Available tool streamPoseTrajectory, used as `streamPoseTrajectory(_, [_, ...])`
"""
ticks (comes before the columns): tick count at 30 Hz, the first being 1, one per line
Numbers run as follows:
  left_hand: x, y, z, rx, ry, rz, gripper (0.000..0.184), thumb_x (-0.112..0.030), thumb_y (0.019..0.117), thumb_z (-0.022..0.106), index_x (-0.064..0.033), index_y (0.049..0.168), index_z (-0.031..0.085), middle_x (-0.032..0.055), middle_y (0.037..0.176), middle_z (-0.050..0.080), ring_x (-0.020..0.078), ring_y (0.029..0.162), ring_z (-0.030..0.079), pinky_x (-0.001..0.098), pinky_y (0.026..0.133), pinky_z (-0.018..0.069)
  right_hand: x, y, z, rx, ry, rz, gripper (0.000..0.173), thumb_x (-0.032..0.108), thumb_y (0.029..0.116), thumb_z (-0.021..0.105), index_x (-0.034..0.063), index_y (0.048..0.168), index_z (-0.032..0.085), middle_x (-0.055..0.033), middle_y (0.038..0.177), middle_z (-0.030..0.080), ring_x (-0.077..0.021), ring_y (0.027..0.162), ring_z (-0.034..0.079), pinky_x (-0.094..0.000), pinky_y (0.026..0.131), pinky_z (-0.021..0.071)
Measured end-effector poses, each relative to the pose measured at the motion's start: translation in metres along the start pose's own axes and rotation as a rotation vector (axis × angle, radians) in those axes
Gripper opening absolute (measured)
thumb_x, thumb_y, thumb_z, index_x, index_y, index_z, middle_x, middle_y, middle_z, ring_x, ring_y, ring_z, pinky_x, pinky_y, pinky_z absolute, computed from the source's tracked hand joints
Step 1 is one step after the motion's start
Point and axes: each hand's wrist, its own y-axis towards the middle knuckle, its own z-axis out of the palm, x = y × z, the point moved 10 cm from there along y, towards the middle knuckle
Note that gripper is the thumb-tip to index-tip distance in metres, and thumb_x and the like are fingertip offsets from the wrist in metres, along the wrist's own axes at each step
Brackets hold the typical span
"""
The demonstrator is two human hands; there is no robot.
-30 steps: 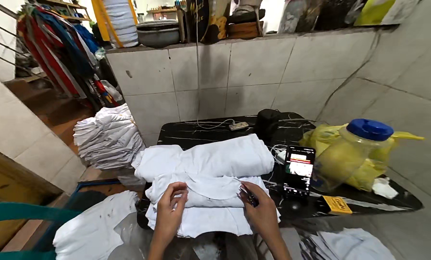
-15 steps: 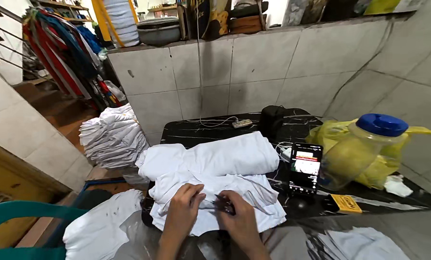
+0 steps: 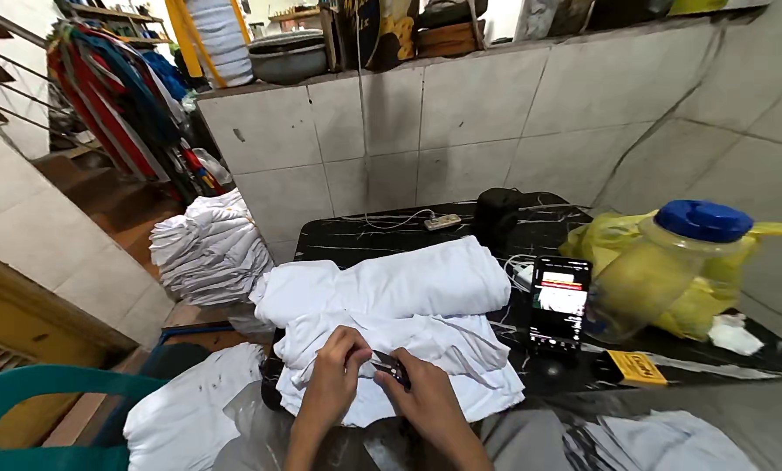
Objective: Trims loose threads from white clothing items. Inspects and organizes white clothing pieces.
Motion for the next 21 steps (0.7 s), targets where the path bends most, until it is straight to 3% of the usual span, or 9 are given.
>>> streamPoseTrajectory(3, [0.000, -0.001, 0.000, 0.005, -0.023, 0.017, 0.016, -0.020, 0.1015, 0.061, -0.0075, 0.098, 0.071, 0.0039, 0.106, 0.067, 0.0075, 0.090, 0.066, 0.0238, 0.079, 0.0587, 0.006, 0.001, 0.005, -0.007, -0.004, 0.003, 0.047, 0.050, 0.1035, 0.051, 0.0080, 0.114, 0.069, -0.0087, 0.080, 0.069, -0.0268, 0.074, 0.069, -0.0491, 0.068, 0.0563])
streamPoseTrajectory(7, [-0.002, -0.006, -0.006, 0.002, -0.033, 0.037, 0.017, -0.020, 0.1016, 0.060, -0.0069, 0.098, 0.071, 0.0041, 0.104, 0.068, 0.0079, 0.090, 0.066, 0.0239, 0.080, 0.0586, 0.006, -0.001, -0.001, -0.181, -0.007, -0.035, 0.044, 0.047, 0.1053, 0.048, 0.0107, 0.105, 0.074, -0.0057, 0.072, 0.068, -0.0240, 0.066, 0.068, -0.0466, 0.060, 0.0553])
streamPoseTrajectory(9, [-0.004, -0.015, -0.013, -0.012, 0.097, 0.024, 0.021, -0.025, 0.1024, 0.059, -0.0078, 0.097, 0.071, 0.0026, 0.097, 0.068, 0.0090, 0.087, 0.067, 0.0256, 0.080, 0.0587, 0.001, -0.002, -0.009, -0.246, 0.021, -0.009, 0.044, 0.048, 0.1039, 0.051, 0.0107, 0.106, 0.074, -0.0041, 0.072, 0.068, -0.0214, 0.064, 0.067, -0.0451, 0.059, 0.0559])
streamPoseTrajectory(12, [-0.010, -0.036, -0.010, -0.025, 0.390, -0.022, 0.029, -0.035, 0.0977, 0.065, -0.0074, 0.091, 0.071, 0.0066, 0.088, 0.067, 0.0210, 0.084, 0.068, 0.0381, 0.077, 0.0592, -0.009, -0.002, -0.021, -0.323, 0.079, 0.046, 0.047, 0.052, 0.1007, 0.056, 0.0085, 0.110, 0.071, -0.0011, 0.067, 0.061, -0.0178, 0.057, 0.060, -0.0412, 0.055, 0.0525])
streamPoseTrajectory(14, [-0.016, -0.050, 0.004, -0.014, 0.426, -0.042, 0.015, -0.019, 0.0912, 0.071, -0.0047, 0.089, 0.070, 0.0087, 0.082, 0.068, 0.0250, 0.078, 0.070, 0.0414, 0.072, 0.0609, -0.011, -0.003, -0.022, -0.360, 0.078, 0.044, 0.047, 0.052, 0.0987, 0.059, 0.0085, 0.112, 0.071, 0.0002, 0.065, 0.060, -0.0160, 0.055, 0.058, -0.0392, 0.053, 0.0518])
streamPoseTrajectory(16, [-0.027, -0.063, 0.014, 0.003, 0.386, -0.041, 0.004, -0.007, 0.0874, 0.068, -0.0037, 0.087, 0.071, 0.0084, 0.077, 0.069, 0.0246, 0.073, 0.071, 0.0413, 0.068, 0.0610, -0.010, -0.002, -0.019, -0.329, 0.055, 0.044, 0.044, 0.049, 0.0954, 0.064, 0.0113, 0.117, 0.071, 0.0000, 0.068, 0.065, -0.0165, 0.057, 0.061, -0.0405, 0.055, 0.0538])
streamPoseTrajectory(21, [-0.078, -0.095, 0.049, 0.437, 0.005, 0.034, 0.008, -0.001, 0.0950, 0.063, -0.0005, 0.092, 0.070, 0.0131, 0.082, 0.071, 0.0259, 0.077, 0.072, 0.0436, 0.072, 0.0608, -0.022, -0.004, -0.019, -0.217, 0.080, 0.043, 0.041, 0.034, 0.0894, 0.072, 0.0157, 0.126, 0.068, -0.0009, 0.069, 0.065, -0.0184, 0.056, 0.061, -0.0433, 0.056, 0.0535])
